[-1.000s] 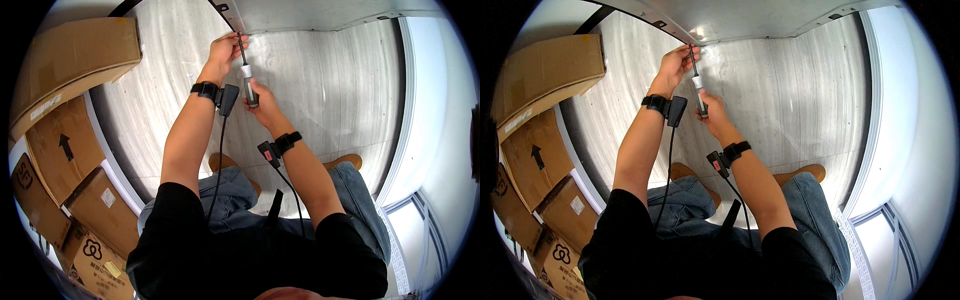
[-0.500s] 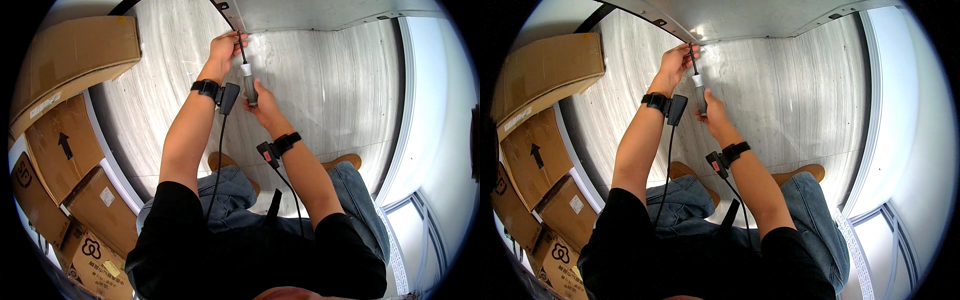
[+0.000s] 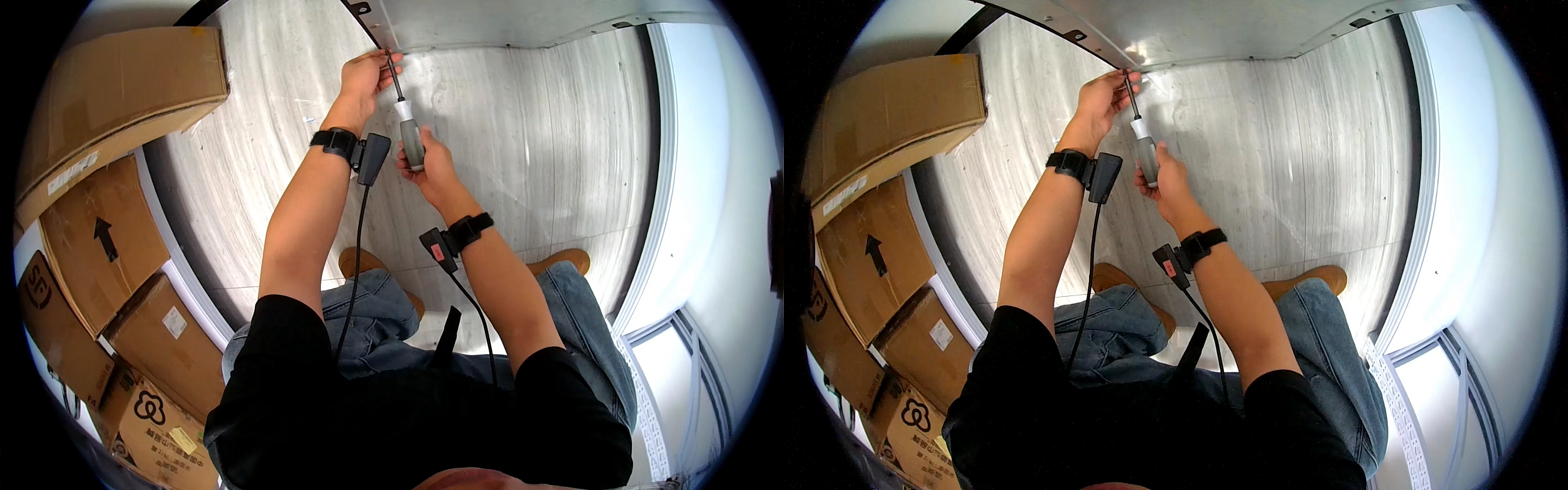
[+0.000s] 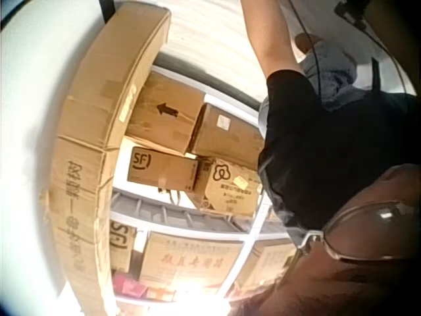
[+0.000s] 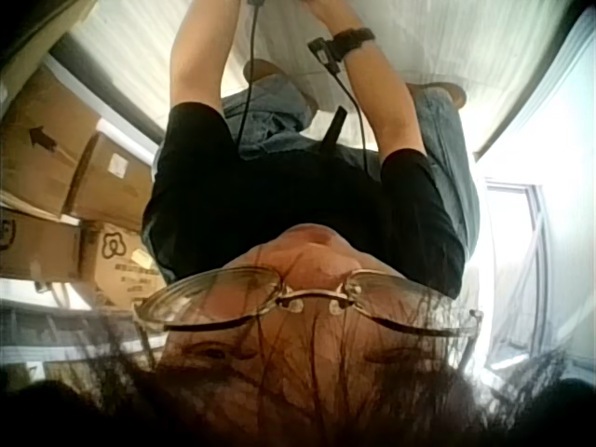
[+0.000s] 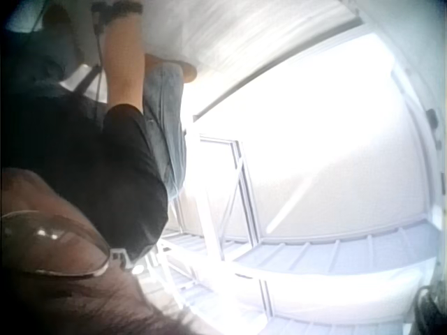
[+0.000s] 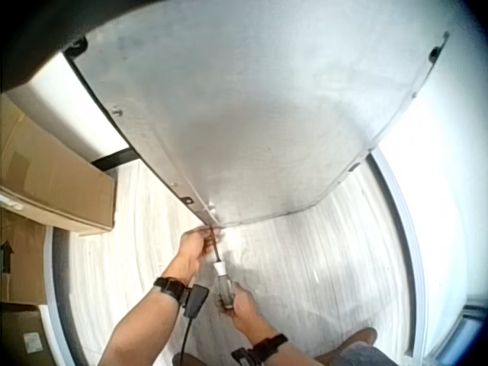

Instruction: The person uses a screwdriver to fasten screws into a white metal panel, then wipes the surface with a blue cloth, and finally secures a beige and black appliance to the panel with screws.

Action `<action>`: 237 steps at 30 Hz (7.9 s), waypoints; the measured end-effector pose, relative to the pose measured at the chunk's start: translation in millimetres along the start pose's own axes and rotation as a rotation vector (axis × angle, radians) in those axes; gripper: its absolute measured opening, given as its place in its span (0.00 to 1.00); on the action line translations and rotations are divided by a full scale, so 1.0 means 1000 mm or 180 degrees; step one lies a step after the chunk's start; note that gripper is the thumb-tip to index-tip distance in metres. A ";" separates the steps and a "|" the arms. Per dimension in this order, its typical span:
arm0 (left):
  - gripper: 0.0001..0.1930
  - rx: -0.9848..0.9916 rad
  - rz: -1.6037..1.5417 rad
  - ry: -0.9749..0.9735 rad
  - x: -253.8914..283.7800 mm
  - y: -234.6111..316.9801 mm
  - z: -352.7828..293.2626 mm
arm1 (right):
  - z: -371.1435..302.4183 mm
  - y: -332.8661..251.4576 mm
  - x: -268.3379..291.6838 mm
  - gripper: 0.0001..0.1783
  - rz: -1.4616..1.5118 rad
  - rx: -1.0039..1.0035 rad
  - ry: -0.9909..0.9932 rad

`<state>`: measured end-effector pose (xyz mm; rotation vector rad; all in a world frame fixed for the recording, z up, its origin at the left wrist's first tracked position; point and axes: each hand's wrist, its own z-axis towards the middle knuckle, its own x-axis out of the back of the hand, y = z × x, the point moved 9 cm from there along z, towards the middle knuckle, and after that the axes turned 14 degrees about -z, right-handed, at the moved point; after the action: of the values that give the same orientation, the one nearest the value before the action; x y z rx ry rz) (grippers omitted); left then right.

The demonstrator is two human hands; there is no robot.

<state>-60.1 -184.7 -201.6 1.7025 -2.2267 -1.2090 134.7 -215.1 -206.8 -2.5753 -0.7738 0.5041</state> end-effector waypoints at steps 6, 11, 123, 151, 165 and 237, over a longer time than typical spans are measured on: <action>0.13 0.0018 -0.0097 0.0043 0.001 0.000 0.001 | -0.005 -0.006 -0.004 0.22 0.0217 0.0012 0.0074; 0.12 0.0018 -0.0211 0.0070 0.004 -0.003 0.004 | -0.006 -0.005 -0.003 0.20 0.0256 -0.0134 -0.0073; 0.10 0.0711 -0.0133 -0.0337 -0.207 -0.125 -0.044 | -0.124 -0.227 0.291 0.17 -0.3545 0.2281 0.0474; 0.11 0.0318 -0.0371 0.0228 -0.223 -0.100 0.070 | 0.009 -0.141 0.222 0.22 -0.0852 0.0390 -0.0421; 0.09 0.0213 -0.0160 0.0367 -0.221 -0.097 0.076 | 0.014 -0.131 0.212 0.19 -0.0378 0.0212 -0.0532; 0.09 0.0253 0.0090 0.0338 -0.229 -0.093 0.077 | 0.016 -0.118 0.214 0.20 0.0110 -0.0073 -0.0489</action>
<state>59.7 43.9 -226.1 1.7138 -2.2560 -1.0119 243.0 4.9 -211.9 -2.5981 -0.7912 0.7144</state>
